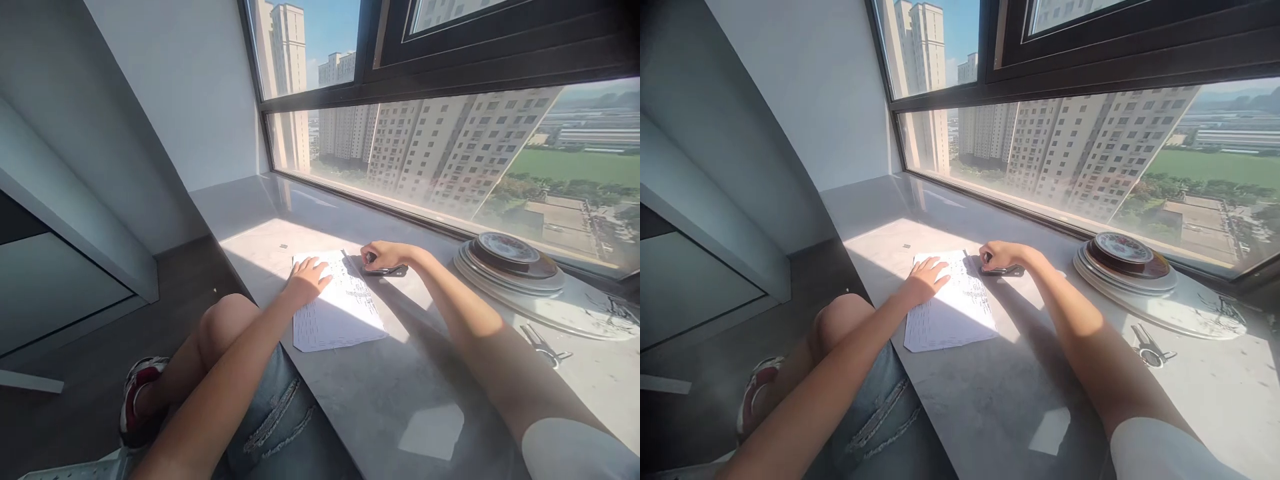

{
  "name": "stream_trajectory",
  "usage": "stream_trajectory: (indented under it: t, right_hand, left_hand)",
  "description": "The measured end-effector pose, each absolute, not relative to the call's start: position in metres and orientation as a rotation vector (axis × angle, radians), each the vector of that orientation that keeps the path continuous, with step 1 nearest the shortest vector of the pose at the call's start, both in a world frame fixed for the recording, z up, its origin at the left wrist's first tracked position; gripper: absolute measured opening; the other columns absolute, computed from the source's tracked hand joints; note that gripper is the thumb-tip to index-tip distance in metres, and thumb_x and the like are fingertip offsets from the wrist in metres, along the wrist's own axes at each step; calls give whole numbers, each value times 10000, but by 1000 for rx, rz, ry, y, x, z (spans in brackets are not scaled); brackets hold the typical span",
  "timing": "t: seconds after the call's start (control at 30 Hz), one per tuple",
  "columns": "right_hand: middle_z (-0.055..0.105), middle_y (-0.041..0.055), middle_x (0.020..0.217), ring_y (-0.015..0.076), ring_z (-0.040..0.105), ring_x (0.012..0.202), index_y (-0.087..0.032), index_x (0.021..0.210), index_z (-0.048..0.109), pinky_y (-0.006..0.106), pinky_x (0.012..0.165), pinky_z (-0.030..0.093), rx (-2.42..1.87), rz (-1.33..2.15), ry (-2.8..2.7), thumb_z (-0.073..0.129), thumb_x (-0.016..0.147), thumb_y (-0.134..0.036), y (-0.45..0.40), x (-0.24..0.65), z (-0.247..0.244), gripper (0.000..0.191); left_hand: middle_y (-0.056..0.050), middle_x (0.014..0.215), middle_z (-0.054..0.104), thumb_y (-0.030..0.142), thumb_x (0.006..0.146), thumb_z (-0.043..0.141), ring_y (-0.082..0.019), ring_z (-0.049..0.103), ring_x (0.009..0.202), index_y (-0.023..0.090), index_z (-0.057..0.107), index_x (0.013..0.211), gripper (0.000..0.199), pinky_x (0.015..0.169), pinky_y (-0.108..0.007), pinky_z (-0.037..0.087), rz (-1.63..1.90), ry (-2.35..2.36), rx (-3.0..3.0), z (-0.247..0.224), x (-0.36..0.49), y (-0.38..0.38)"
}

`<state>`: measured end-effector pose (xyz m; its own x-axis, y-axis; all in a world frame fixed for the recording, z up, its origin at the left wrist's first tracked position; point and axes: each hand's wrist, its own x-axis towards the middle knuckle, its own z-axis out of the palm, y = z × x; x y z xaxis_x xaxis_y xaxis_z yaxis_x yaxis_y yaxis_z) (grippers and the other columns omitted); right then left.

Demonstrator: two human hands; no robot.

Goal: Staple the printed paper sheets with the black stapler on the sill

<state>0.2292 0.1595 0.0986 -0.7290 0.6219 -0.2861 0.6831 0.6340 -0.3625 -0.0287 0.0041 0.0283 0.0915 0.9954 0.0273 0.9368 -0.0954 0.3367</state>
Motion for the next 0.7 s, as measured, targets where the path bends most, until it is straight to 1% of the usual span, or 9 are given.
stream_trajectory:
  t: [0.13,0.23,0.3,0.37,0.43,0.47,0.53,0.6,0.7]
  right_hand:
    - [648,16,765,199,574,730,-235,871,680,321,668,406,974,-730,2740,778,788,-447,154,230,102,248]
    - [651,12,777,188,549,722,-228,884,697,322,675,394,876,-810,2763,793,790,-530,149,224,104,331]
    - [654,11,783,183,541,719,-223,893,707,322,677,389,812,-867,2774,790,810,-627,146,221,105,421]
    - [631,9,752,179,521,698,-221,891,711,324,666,379,817,-923,2775,704,870,-766,146,219,104,546]
    - [603,16,716,183,502,678,-215,865,707,332,659,379,963,-987,2784,514,940,-885,147,219,99,701]
    - [598,23,712,187,498,676,-212,841,698,338,663,385,1066,-1004,2793,432,961,-909,149,219,96,756]
    - [601,40,719,197,500,684,-210,785,666,350,681,402,1250,-973,2802,372,980,-906,152,218,89,781]
    - [612,51,741,209,515,708,-213,764,656,358,714,422,1314,-924,2779,383,1002,-857,154,216,83,739]
    - [632,62,791,225,546,761,-214,799,684,364,775,448,1317,-933,2731,344,1057,-727,150,211,80,667]
  left_hand:
    - [-116,1792,369,549,1117,399,-364,252,1685,282,531,1612,578,1365,-658,150,365,1971,2167,29,-22,4]
    - [-61,1799,369,497,1126,396,-315,263,1685,299,526,1623,551,1398,-590,109,411,1774,2308,29,-12,5]
    - [-24,1794,384,479,1123,411,-286,274,1682,331,517,1635,543,1410,-559,86,402,1610,2374,28,-6,6]
    - [-7,1783,406,503,1112,442,-297,273,1681,373,506,1643,550,1406,-594,56,371,1524,2385,27,-2,7]
    - [-10,1767,431,526,1110,447,-320,289,1670,407,491,1652,557,1388,-651,38,339,1498,2387,27,-1,6]
    - [-11,1767,432,530,1112,441,-331,293,1666,419,481,1658,559,1377,-677,37,325,1503,2387,27,0,6]
    - [-16,1783,406,525,1112,438,-354,280,1669,423,462,1671,569,1356,-718,53,296,1536,2383,28,0,4]
    - [-11,1798,378,503,1104,452,-366,266,1672,421,476,1662,564,1342,-736,85,289,1545,2386,30,0,3]
    - [-1,1794,386,459,1111,428,-345,314,1654,428,540,1615,518,1345,-707,135,308,1436,2437,32,-1,2]
